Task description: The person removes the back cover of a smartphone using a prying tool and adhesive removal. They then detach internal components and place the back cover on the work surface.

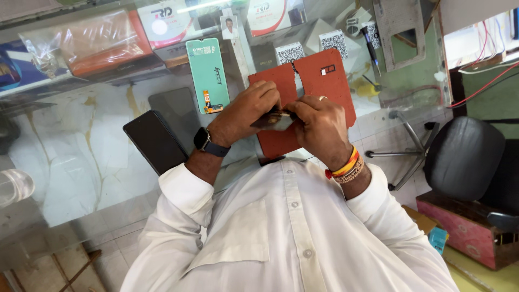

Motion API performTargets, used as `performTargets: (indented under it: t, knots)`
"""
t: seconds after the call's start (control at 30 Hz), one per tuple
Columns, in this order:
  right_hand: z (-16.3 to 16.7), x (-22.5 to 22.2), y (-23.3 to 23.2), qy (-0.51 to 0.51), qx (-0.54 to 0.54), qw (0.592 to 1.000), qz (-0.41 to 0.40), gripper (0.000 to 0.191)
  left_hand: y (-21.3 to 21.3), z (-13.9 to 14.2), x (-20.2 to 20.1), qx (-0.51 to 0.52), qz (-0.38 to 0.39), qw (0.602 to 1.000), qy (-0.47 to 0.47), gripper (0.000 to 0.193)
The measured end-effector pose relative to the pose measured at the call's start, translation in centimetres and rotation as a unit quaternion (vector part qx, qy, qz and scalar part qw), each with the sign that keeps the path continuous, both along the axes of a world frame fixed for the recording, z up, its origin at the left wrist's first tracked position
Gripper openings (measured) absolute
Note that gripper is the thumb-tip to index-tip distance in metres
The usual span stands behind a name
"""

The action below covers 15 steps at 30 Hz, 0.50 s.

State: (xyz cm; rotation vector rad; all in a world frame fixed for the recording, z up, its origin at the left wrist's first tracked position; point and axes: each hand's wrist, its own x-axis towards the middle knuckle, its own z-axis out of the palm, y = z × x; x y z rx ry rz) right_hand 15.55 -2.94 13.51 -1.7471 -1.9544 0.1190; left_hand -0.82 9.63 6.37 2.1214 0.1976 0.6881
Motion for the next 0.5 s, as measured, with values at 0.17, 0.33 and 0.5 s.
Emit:
performTargets:
  t: [0.17, 0.33, 0.5]
  knots:
    - [1.2, 0.0, -1.5, -0.009, 0.036, 0.999, -0.02, 0.022, -0.2, -0.4, 0.3, 0.033, 0.063, 0.997, 0.041, 0.023]
    - [0.8, 0.7, -3.3, 0.093, 0.026, 0.992, -0.077, 0.017, -0.3, -0.8, 0.7, 0.047, 0.107, 0.993, 0.026, 0.024]
    - [-0.2, 2.0, -3.5, 0.151, 0.038, 0.985, -0.078, 0.022, -3.3, -1.5, 0.6, -0.223, 0.119, 0.967, -0.011, 0.017]
